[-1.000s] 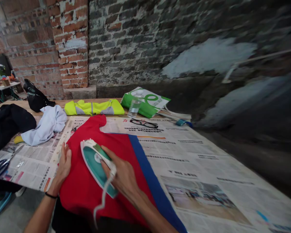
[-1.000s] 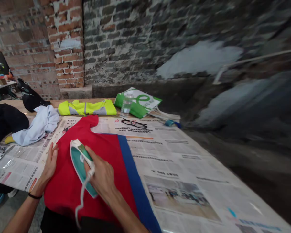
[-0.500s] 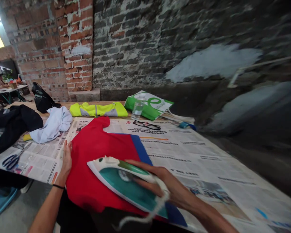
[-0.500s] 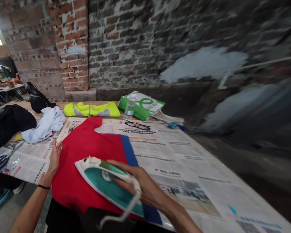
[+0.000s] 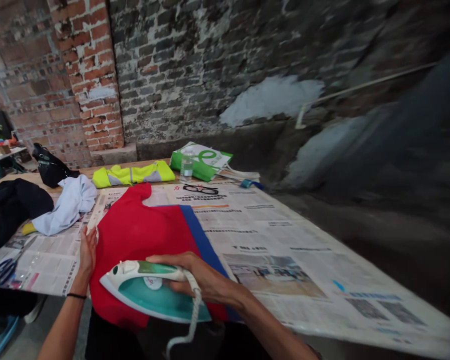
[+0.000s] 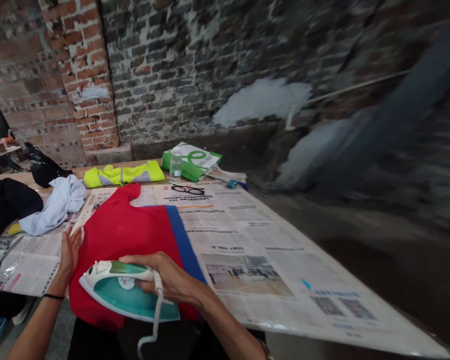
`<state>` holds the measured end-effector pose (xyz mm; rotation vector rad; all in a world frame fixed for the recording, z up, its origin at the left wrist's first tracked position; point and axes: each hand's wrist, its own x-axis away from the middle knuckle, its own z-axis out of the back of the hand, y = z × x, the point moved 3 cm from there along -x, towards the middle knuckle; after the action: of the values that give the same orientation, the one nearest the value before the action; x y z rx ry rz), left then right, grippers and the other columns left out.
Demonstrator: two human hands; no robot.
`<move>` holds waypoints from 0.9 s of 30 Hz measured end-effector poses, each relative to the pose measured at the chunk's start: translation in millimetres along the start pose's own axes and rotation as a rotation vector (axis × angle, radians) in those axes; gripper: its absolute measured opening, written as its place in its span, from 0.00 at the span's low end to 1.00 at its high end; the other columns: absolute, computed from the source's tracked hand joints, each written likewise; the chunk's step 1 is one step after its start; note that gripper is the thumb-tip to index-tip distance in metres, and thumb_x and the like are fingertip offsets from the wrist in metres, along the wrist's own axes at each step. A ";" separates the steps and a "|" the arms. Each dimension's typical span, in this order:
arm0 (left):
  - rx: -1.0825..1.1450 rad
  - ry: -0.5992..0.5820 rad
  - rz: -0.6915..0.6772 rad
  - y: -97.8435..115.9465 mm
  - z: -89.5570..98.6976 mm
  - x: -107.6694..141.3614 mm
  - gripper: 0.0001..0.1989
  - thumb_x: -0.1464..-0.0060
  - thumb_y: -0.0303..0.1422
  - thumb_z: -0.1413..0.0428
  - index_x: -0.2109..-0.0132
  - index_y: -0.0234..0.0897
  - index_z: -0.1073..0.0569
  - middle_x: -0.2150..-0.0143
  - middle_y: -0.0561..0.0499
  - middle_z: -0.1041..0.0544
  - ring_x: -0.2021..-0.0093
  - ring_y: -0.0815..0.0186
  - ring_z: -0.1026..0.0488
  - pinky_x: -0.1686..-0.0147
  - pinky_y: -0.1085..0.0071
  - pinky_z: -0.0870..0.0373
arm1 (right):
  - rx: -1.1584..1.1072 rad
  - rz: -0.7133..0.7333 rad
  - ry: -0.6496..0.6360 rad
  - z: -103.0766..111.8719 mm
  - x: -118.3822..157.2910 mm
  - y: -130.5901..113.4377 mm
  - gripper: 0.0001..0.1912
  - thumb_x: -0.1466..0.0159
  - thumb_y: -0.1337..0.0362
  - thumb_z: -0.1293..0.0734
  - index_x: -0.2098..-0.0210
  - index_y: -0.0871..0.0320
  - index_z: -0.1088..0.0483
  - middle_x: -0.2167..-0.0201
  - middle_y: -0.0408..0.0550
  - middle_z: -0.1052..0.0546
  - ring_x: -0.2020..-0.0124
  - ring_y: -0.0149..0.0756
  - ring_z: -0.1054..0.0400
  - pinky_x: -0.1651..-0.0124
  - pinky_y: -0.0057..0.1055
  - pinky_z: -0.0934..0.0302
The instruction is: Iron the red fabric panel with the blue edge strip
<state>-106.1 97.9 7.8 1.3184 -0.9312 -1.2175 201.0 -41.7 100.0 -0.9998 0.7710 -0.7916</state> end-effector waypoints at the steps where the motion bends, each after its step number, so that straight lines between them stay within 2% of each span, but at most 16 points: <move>1: -0.004 0.004 -0.003 -0.7 0.0 -0.5 0.36 0.30 0.53 0.75 0.25 0.40 0.53 0.31 0.36 0.32 0.31 0.59 0.35 0.33 0.57 0.36 | 0.006 -0.012 0.012 4.7 7.7 -0.3 0.26 0.40 0.54 0.30 0.45 0.59 0.22 0.69 0.45 0.19 0.74 0.33 0.29 0.71 0.24 0.36; 3: -0.019 0.011 -0.014 -2.9 -1.2 -0.7 0.35 0.29 0.51 0.75 0.25 0.39 0.51 0.31 0.35 0.32 0.32 0.58 0.34 0.33 0.55 0.36 | 0.063 -0.071 0.072 16.5 27.5 2.5 0.26 0.40 0.53 0.30 0.45 0.58 0.22 0.64 0.47 0.17 0.71 0.37 0.25 0.69 0.26 0.32; 6: -0.075 0.015 -0.059 -3.6 -5.5 3.3 0.33 0.28 0.49 0.72 0.28 0.37 0.45 0.32 0.35 0.31 0.32 0.57 0.34 0.32 0.53 0.38 | 0.223 -0.189 0.277 35.4 58.1 14.1 0.26 0.39 0.51 0.31 0.45 0.56 0.21 0.54 0.51 0.16 0.59 0.45 0.20 0.59 0.32 0.27; 9: -0.160 -0.011 -0.131 3.9 -16.7 19.6 0.31 0.33 0.52 0.52 0.34 0.36 0.34 0.32 0.38 0.30 0.30 0.53 0.37 0.29 0.50 0.45 | 0.385 -0.243 0.527 45.2 77.4 30.4 0.27 0.38 0.50 0.33 0.44 0.55 0.22 0.49 0.52 0.18 0.51 0.50 0.21 0.52 0.35 0.26; 11: -0.281 -0.120 -0.245 13.6 -33.0 41.0 0.29 0.40 0.50 0.42 0.38 0.38 0.29 0.32 0.41 0.31 0.28 0.50 0.40 0.28 0.47 0.50 | 0.505 -0.270 0.649 45.2 79.8 40.3 0.28 0.37 0.50 0.34 0.41 0.53 0.25 0.49 0.50 0.18 0.50 0.50 0.21 0.53 0.35 0.26; 12: -0.394 -0.223 -0.339 18.8 -44.5 55.0 0.28 0.39 0.48 0.42 0.38 0.39 0.28 0.30 0.42 0.33 0.27 0.50 0.43 0.27 0.46 0.52 | 0.572 -0.299 0.693 44.1 77.7 44.0 0.28 0.36 0.51 0.35 0.40 0.51 0.26 0.50 0.49 0.17 0.51 0.50 0.21 0.55 0.35 0.26; 13: -0.522 -0.344 -0.434 22.7 -57.1 70.7 0.26 0.38 0.47 0.44 0.37 0.40 0.29 0.29 0.43 0.35 0.26 0.50 0.46 0.27 0.44 0.53 | 0.636 -0.342 0.727 43.1 73.4 46.8 0.28 0.36 0.52 0.35 0.38 0.50 0.27 0.53 0.48 0.16 0.54 0.49 0.20 0.57 0.35 0.26; 15: -0.745 -0.533 -0.530 24.6 -79.2 100.9 0.28 0.35 0.45 0.46 0.32 0.41 0.34 0.25 0.44 0.42 0.24 0.49 0.51 0.28 0.42 0.54 | 0.739 -0.449 0.760 42.4 58.5 49.2 0.28 0.35 0.53 0.35 0.36 0.49 0.30 0.59 0.47 0.15 0.62 0.49 0.19 0.62 0.35 0.28; 17: -0.914 -0.627 -0.538 21.3 -93.7 123.4 0.33 0.35 0.48 0.46 0.29 0.41 0.38 0.24 0.42 0.46 0.24 0.45 0.53 0.29 0.39 0.52 | 0.803 -0.543 0.756 45.2 36.2 48.5 0.29 0.34 0.55 0.35 0.34 0.49 0.31 0.63 0.47 0.15 0.65 0.48 0.20 0.64 0.34 0.30; 20: -1.057 -0.650 -0.521 15.7 -101.0 138.4 0.36 0.36 0.52 0.46 0.28 0.42 0.41 0.24 0.41 0.47 0.24 0.41 0.54 0.30 0.35 0.50 | 0.838 -0.626 0.718 55.8 -6.0 45.9 0.29 0.33 0.57 0.35 0.33 0.49 0.33 0.62 0.49 0.15 0.60 0.48 0.20 0.62 0.33 0.33; 23: -1.102 -0.641 -0.516 16.5 -99.3 138.6 0.36 0.36 0.51 0.46 0.27 0.43 0.41 0.23 0.42 0.48 0.24 0.41 0.56 0.31 0.34 0.51 | 0.836 -0.682 0.698 69.6 -46.2 45.7 0.28 0.31 0.58 0.35 0.32 0.47 0.35 0.57 0.52 0.16 0.54 0.48 0.22 0.59 0.33 0.34; 25: -1.116 -0.652 -0.520 20.0 -98.0 136.9 0.36 0.37 0.50 0.45 0.27 0.42 0.42 0.23 0.42 0.49 0.24 0.41 0.56 0.30 0.34 0.51 | 0.830 -0.689 0.691 76.3 -63.7 46.9 0.29 0.31 0.58 0.35 0.32 0.48 0.35 0.55 0.53 0.17 0.52 0.48 0.22 0.57 0.33 0.34; 27: -1.124 -0.659 -0.516 22.8 -97.8 136.1 0.37 0.37 0.50 0.45 0.27 0.42 0.42 0.23 0.42 0.49 0.24 0.41 0.56 0.30 0.35 0.51 | 0.820 -0.652 0.679 78.0 -67.7 48.8 0.29 0.32 0.59 0.35 0.32 0.49 0.35 0.57 0.52 0.16 0.54 0.46 0.22 0.57 0.32 0.35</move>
<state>15.9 -19.1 1.7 0.2112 -0.1587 -2.1874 243.5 64.1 94.4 -0.1879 0.5708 -1.8843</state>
